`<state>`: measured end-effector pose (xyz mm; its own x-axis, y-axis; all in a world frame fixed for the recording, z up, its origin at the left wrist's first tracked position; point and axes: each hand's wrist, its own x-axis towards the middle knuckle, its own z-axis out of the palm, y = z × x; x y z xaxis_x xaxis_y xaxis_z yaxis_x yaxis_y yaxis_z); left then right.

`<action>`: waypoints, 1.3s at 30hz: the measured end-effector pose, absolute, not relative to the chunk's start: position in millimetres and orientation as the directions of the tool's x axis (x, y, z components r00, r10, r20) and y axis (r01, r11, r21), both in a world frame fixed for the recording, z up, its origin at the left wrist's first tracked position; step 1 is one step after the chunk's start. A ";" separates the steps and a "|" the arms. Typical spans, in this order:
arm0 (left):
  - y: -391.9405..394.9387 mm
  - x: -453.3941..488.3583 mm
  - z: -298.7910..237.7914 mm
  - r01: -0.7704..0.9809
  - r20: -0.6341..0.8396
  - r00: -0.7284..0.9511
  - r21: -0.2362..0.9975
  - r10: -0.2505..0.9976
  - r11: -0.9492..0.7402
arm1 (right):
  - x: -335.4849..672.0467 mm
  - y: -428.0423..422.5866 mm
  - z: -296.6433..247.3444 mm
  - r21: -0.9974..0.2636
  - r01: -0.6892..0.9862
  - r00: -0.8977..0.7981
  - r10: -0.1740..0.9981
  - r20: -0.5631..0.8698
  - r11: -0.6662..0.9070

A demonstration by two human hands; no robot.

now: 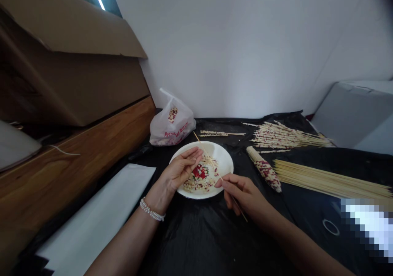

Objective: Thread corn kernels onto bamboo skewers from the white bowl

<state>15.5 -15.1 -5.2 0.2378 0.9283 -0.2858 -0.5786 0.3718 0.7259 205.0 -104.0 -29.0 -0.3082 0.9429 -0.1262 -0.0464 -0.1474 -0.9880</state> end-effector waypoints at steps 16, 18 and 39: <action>-5.2 3.9 -0.2 -0.684 -0.307 0.090 0.672 0.947 0.283 | 204.9 -104.4 -27.1 -0.986 -0.034 -0.334 0.931 -0.145 -0.165; -4.5 2.5 0.1 -0.677 -0.285 0.069 0.690 0.956 0.255 | 205.1 -104.8 -27.6 -0.982 -0.053 -0.352 0.924 -0.151 -0.180; -3.4 3.6 1.6 -0.587 -0.099 -0.137 0.810 0.986 0.000 | 203.4 -108.7 -31.3 -0.974 -0.036 -0.479 0.859 -0.181 -0.225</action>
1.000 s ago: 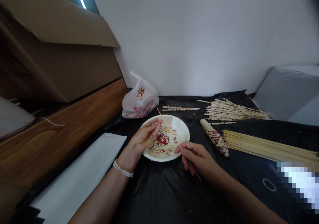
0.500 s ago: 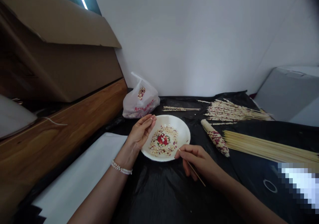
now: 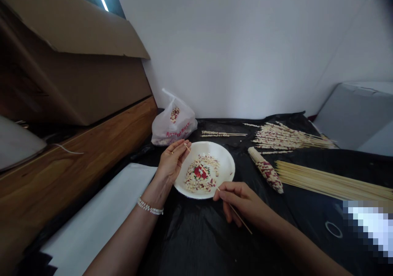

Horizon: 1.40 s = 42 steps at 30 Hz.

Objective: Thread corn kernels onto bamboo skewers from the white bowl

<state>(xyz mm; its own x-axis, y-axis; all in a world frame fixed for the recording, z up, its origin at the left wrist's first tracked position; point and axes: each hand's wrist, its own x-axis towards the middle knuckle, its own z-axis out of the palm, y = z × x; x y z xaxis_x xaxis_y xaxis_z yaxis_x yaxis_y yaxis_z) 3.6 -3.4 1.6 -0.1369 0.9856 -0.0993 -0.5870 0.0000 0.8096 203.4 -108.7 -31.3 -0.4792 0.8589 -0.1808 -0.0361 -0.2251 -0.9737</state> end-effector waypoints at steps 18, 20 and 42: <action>-0.4 3.8 -6.9 -0.515 -0.032 -0.144 0.856 0.989 -0.047 | 201.8 -108.7 -31.0 -0.968 -0.048 -0.473 0.859 -0.195 -0.246; -0.2 3.6 -7.9 -0.501 -0.022 -0.144 0.864 0.989 -0.053 | 201.6 -108.5 -32.0 -0.966 -0.059 -0.477 0.857 -0.195 -0.253; 4.1 0.2 -18.0 -0.015 0.305 -0.182 0.950 0.935 -0.313 | 197.2 -109.9 -31.6 -0.953 -0.095 -0.473 0.855 -0.211 -0.287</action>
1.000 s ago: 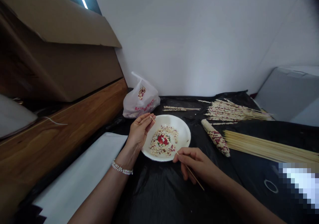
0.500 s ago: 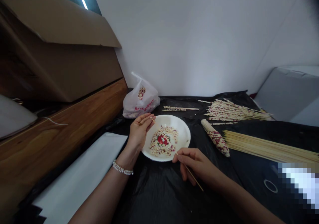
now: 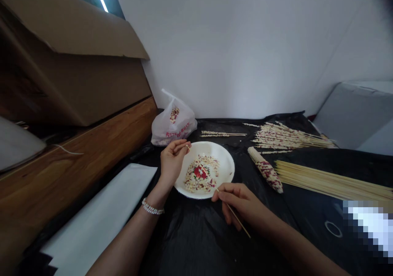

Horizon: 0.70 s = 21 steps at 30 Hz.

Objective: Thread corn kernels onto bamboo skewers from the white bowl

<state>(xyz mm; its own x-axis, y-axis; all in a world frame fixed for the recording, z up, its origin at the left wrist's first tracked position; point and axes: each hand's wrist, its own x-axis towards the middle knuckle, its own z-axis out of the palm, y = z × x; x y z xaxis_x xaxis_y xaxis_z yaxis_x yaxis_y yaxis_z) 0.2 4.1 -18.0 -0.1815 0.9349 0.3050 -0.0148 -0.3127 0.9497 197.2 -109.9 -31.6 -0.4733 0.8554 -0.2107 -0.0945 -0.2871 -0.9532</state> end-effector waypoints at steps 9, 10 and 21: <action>-1.0 6.7 -18.0 0.024 0.394 -0.148 0.918 0.907 -0.395 | 197.8 -110.3 -34.7 -0.964 -0.077 -0.464 0.865 -0.193 -0.256; -1.5 7.1 -16.7 -0.006 0.373 -0.143 0.926 0.917 -0.377 | 198.0 -109.9 -35.3 -0.967 -0.072 -0.458 0.870 -0.185 -0.243; -3.4 -0.3 2.6 -0.587 -0.212 0.033 0.787 0.977 0.190 | 199.8 -109.1 -38.0 -0.987 0.019 -0.429 0.890 -0.154 -0.161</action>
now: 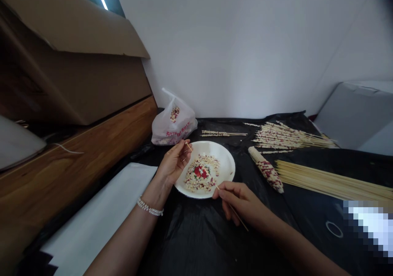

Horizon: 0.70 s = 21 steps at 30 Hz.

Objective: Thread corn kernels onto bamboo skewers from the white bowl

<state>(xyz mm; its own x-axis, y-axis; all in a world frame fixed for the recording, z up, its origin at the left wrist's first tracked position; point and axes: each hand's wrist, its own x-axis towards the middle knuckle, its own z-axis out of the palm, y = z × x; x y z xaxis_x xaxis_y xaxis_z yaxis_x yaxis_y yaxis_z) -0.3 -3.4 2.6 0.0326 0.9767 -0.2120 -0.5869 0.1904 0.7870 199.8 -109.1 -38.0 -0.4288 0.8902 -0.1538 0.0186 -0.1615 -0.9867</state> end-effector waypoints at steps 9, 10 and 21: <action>-0.9 -3.9 2.6 -0.676 -0.290 0.132 0.673 0.948 0.301 | 198.4 -110.5 -38.9 -0.989 0.030 -0.419 0.896 -0.144 -0.145; -0.8 -3.7 2.4 -0.679 -0.294 0.135 0.668 0.946 0.305 | 198.0 -110.7 -38.7 -0.989 0.030 -0.416 0.898 -0.143 -0.143; -2.4 -2.6 2.2 -0.679 -0.323 0.176 0.644 0.930 0.352 | 195.0 -113.5 -34.3 -0.990 0.074 -0.358 0.924 -0.136 -0.117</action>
<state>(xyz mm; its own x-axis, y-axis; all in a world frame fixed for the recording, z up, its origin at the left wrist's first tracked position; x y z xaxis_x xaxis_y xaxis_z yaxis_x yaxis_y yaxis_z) -2.6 -2.4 2.2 0.1757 0.9298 -0.3234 -0.6792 0.3523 0.6439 195.0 -113.5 -34.3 -0.3577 0.9239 -0.1357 0.0738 -0.1169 -0.9904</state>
